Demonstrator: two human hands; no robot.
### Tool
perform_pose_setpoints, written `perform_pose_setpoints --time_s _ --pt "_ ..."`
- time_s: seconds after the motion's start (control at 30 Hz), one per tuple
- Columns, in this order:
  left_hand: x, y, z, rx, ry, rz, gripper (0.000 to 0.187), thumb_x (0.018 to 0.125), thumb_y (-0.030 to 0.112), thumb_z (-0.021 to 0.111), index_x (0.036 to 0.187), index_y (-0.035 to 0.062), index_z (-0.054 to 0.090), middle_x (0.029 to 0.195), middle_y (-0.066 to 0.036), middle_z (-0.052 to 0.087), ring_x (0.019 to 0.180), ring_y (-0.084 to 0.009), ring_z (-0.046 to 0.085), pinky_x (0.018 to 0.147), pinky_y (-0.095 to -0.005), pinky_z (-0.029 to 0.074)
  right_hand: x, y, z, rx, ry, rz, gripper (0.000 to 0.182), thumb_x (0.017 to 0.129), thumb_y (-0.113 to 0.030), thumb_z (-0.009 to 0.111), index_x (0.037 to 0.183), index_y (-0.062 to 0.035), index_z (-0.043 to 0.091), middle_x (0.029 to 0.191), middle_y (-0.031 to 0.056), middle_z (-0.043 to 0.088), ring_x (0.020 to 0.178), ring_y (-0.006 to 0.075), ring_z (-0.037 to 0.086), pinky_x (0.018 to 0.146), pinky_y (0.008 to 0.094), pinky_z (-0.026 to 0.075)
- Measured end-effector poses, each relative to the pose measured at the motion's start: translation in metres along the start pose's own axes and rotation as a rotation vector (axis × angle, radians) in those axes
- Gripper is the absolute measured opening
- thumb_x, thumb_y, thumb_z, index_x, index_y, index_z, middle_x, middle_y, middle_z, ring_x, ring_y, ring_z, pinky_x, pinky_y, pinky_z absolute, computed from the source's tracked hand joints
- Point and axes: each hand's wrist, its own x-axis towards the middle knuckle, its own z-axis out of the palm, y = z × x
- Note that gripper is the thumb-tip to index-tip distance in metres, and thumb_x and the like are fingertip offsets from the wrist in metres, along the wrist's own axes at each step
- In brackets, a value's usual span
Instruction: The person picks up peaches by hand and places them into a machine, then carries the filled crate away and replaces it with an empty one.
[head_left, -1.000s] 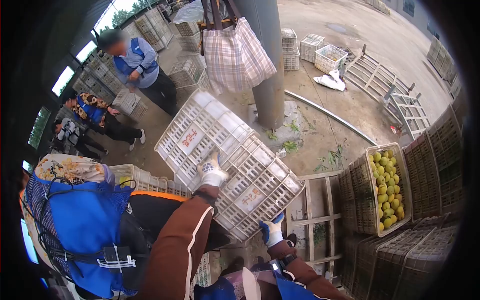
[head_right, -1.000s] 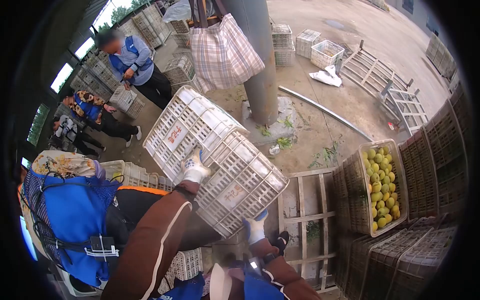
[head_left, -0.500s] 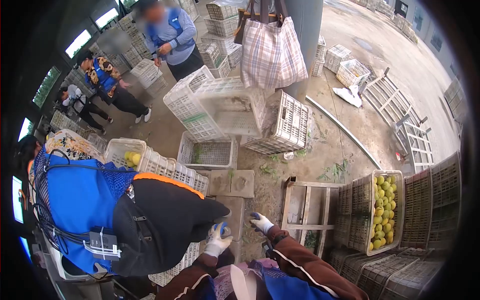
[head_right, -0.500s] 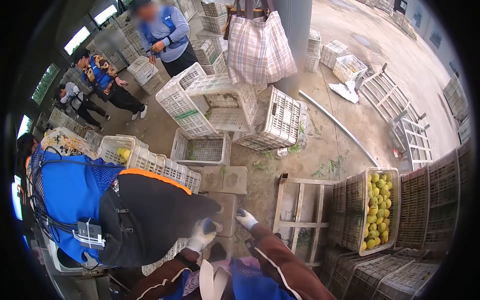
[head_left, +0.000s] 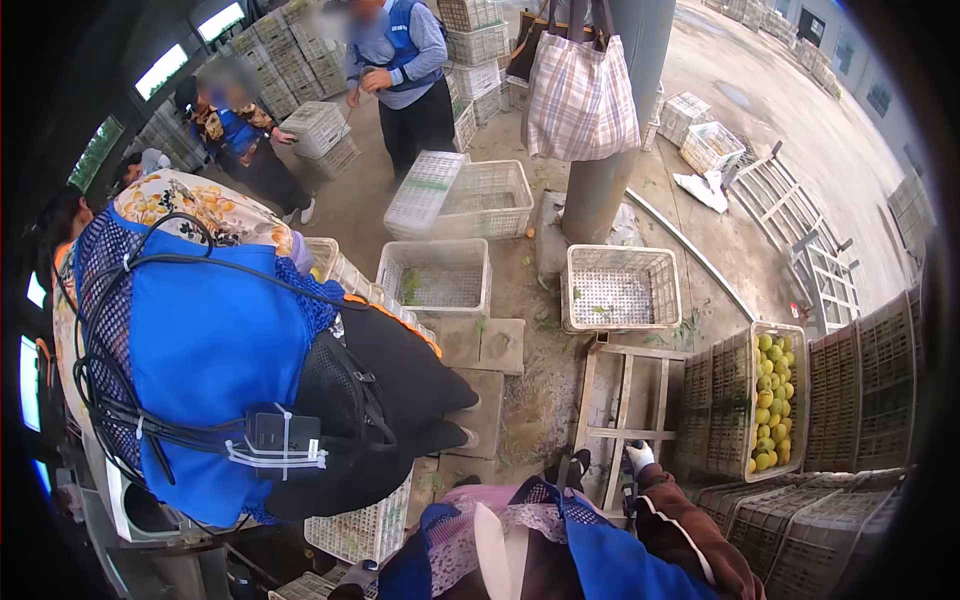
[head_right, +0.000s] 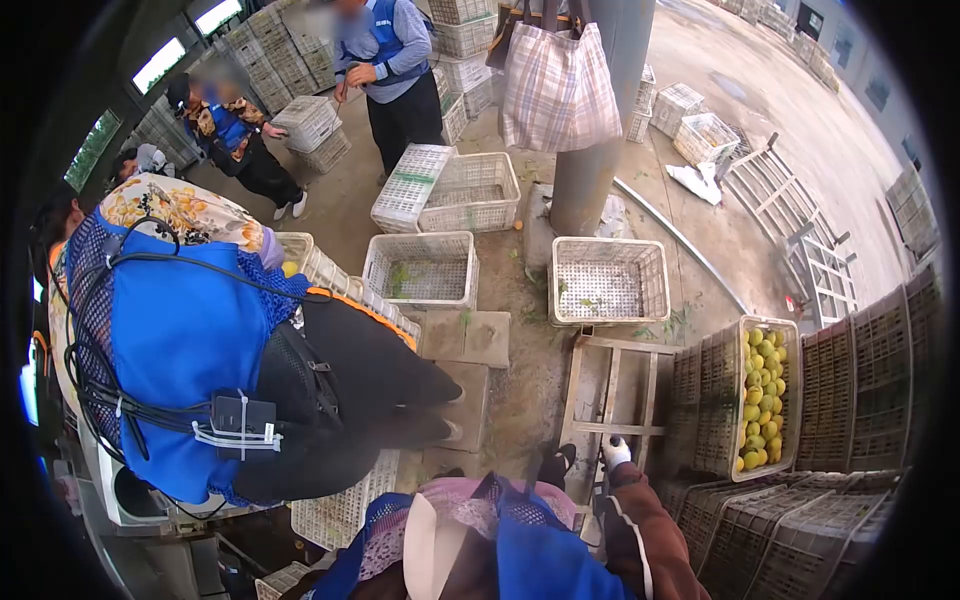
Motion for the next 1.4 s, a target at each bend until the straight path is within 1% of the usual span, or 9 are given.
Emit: perform_pose_setpoints --time_s 0.23,0.33,0.53,0.7,0.87,1.0,1.1,1.2,1.4 --pt "0.016 0.002 -0.066 -0.092 -0.036 0.181 0.049 0.072 0.040 0.072 0.109 0.0091 0.064 0.101 -0.013 0.068 0.096 -0.0274 0.064 0.083 -0.0382 0.049 -0.005 0.245 0.158 0.195 -0.048 -0.014 0.027 0.083 -0.019 0.064 0.108 -0.0110 0.058 0.079 0.0063 0.062 0.063 0.0214 0.062 0.051 0.0386 0.050" --pt "0.009 0.032 -0.091 -0.098 -0.048 0.301 0.047 0.073 0.040 0.070 0.108 0.0095 0.065 0.102 -0.014 0.068 0.097 -0.0284 0.063 0.083 -0.0386 0.049 -0.153 0.175 0.189 -0.038 -0.186 -0.023 0.049 0.078 -0.025 0.068 0.120 -0.0021 0.056 0.111 0.0139 0.065 0.102 0.0251 0.062 0.090 0.0326 0.048" --pt "0.012 0.042 -0.124 0.071 -0.096 0.490 0.045 0.075 0.041 0.067 0.107 0.0103 0.065 0.104 -0.014 0.067 0.100 -0.0303 0.062 0.084 -0.0393 0.048 -0.274 0.171 0.176 -0.103 0.004 -0.121 0.055 0.077 -0.029 0.067 0.126 -0.0065 0.055 0.122 0.0181 0.060 0.119 0.0310 0.054 0.100 0.0346 0.041" --pt "0.047 0.012 -0.145 0.407 -0.112 0.521 0.043 0.077 0.042 0.065 0.107 0.0110 0.066 0.106 -0.015 0.066 0.102 -0.0319 0.062 0.085 -0.0399 0.048 -0.322 0.271 0.183 0.691 0.243 0.101 0.046 0.084 -0.015 0.061 0.128 -0.0121 0.049 0.088 0.0019 0.061 0.059 0.0129 0.055 0.045 0.0302 0.044" --pt "0.090 0.039 -0.129 0.890 -0.095 0.610 0.042 0.078 0.043 0.062 0.106 0.0117 0.066 0.108 -0.016 0.066 0.105 -0.0335 0.061 0.086 -0.0405 0.047 -0.449 0.396 0.239 0.821 0.275 0.176 0.048 0.089 -0.017 0.058 0.134 -0.0158 0.042 0.100 0.0074 0.060 0.076 0.0223 0.060 0.057 0.0380 0.049" --pt "0.022 0.118 -0.068 1.184 0.034 0.953 0.040 0.080 0.040 0.056 0.106 0.0110 0.066 0.109 -0.019 0.064 0.109 -0.0344 0.059 0.090 -0.0439 0.047 -0.594 0.516 0.311 0.548 0.486 0.395 0.051 0.079 -0.020 0.071 0.123 -0.0011 0.054 0.103 0.0113 0.065 0.081 0.0185 0.063 0.066 0.0344 0.052" --pt "-0.065 0.153 0.001 0.824 -0.239 1.259 0.018 0.083 0.012 0.060 0.098 0.0046 0.066 0.073 -0.009 0.065 0.052 -0.0182 0.061 0.048 -0.0339 0.049 -0.682 0.655 0.403 0.533 0.749 0.618 0.042 0.082 -0.022 0.065 0.121 -0.0094 0.054 0.080 0.0109 0.064 0.058 0.0215 0.060 0.047 0.0373 0.047" --pt "-0.120 0.178 0.098 0.895 -0.528 1.290 0.028 0.086 0.008 0.059 0.113 0.0036 0.059 0.078 -0.009 0.063 0.053 -0.0158 0.058 0.047 -0.0289 0.048 -0.795 0.625 0.424 1.368 1.121 0.756 0.043 0.081 -0.025 0.065 0.120 -0.0111 0.052 0.079 0.0064 0.061 0.063 0.0191 0.059 0.049 0.0377 0.046" --pt "-0.240 0.142 0.277 1.156 -1.123 1.423 0.050 0.085 0.001 0.061 0.133 0.0009 0.046 0.108 -0.008 0.059 0.091 -0.0126 0.057 0.083 -0.0257 0.047 -0.848 0.523 0.534 1.828 1.890 0.545 0.041 0.090 -0.018 0.059 0.128 -0.0154 0.046 0.088 0.0012 0.058 0.065 0.0153 0.056 0.052 0.0295 0.045"
